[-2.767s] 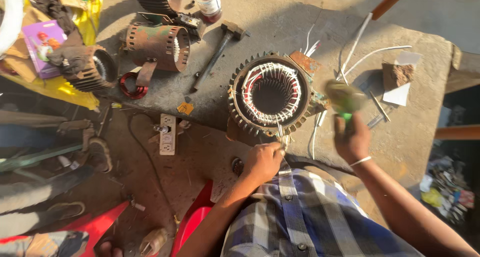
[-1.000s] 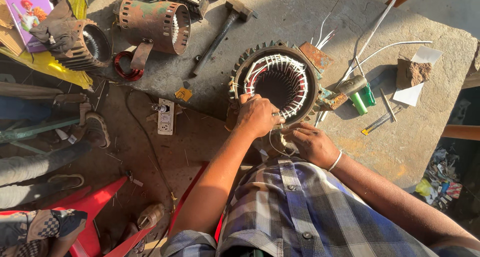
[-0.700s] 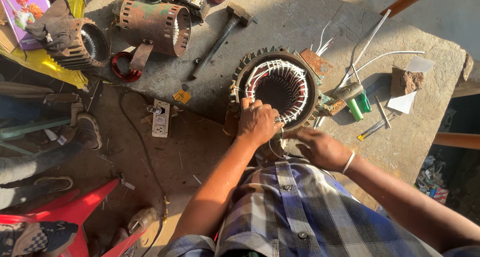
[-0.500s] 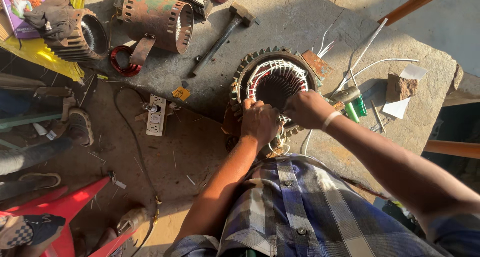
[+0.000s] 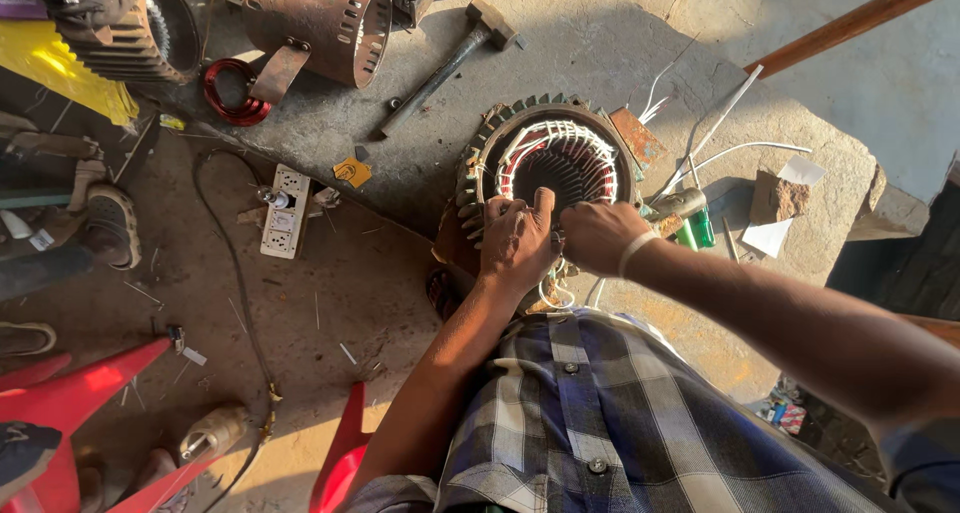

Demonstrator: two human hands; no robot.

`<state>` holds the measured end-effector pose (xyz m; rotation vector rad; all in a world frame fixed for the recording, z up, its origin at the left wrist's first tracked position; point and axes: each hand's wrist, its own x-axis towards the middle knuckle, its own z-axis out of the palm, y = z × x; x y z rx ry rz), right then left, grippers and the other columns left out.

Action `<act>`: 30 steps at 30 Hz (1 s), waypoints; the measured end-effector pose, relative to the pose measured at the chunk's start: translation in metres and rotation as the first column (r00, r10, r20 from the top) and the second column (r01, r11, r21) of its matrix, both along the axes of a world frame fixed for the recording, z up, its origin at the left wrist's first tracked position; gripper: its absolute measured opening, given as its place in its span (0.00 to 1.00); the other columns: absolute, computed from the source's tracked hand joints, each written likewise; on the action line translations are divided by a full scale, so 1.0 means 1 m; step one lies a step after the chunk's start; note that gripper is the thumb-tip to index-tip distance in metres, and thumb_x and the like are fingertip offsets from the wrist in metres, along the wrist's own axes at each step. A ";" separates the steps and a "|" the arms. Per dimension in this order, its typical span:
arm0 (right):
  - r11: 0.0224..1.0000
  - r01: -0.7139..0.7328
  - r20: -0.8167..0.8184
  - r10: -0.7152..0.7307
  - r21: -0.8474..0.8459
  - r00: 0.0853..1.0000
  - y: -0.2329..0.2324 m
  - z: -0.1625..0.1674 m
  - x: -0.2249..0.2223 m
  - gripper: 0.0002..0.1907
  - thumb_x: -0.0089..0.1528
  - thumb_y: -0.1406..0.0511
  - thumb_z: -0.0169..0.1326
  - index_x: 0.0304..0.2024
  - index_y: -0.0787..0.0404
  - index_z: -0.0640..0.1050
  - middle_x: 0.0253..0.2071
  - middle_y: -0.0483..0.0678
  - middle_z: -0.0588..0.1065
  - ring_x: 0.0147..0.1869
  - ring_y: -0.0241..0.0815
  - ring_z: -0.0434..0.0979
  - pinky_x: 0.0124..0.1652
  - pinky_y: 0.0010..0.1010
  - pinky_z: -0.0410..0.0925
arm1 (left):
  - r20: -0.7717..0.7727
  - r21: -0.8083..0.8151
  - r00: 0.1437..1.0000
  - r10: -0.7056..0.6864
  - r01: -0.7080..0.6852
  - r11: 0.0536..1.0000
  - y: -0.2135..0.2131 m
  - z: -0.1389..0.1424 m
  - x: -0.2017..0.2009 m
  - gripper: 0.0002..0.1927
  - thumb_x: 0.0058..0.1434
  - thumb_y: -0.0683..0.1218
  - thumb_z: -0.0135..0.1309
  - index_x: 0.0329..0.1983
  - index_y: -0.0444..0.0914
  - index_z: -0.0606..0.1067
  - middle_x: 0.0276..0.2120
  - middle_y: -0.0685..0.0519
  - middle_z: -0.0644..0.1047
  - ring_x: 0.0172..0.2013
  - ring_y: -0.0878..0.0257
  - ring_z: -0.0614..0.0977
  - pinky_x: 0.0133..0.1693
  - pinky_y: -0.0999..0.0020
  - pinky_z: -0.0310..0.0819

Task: The person uses a rubber mallet to tap a metal rod into the slots of a motor stator, likely to secure or adjust the windings. The person repeatedly positions the rod and strikes it with the mallet while holding the stator steady.

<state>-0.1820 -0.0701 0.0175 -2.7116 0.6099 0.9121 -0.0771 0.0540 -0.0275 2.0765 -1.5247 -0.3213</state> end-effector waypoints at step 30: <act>-0.362 0.077 -0.365 -0.858 0.929 0.362 0.018 0.010 -0.071 0.16 0.71 0.56 0.50 0.46 0.64 0.76 0.30 0.46 0.71 0.27 0.37 0.66 0.28 0.27 0.63 | 0.077 -0.012 0.993 -0.092 0.093 0.996 -0.003 0.000 0.001 0.33 0.57 0.56 0.63 0.56 0.34 0.63 0.21 0.48 0.76 0.36 0.49 0.79 0.54 0.47 0.60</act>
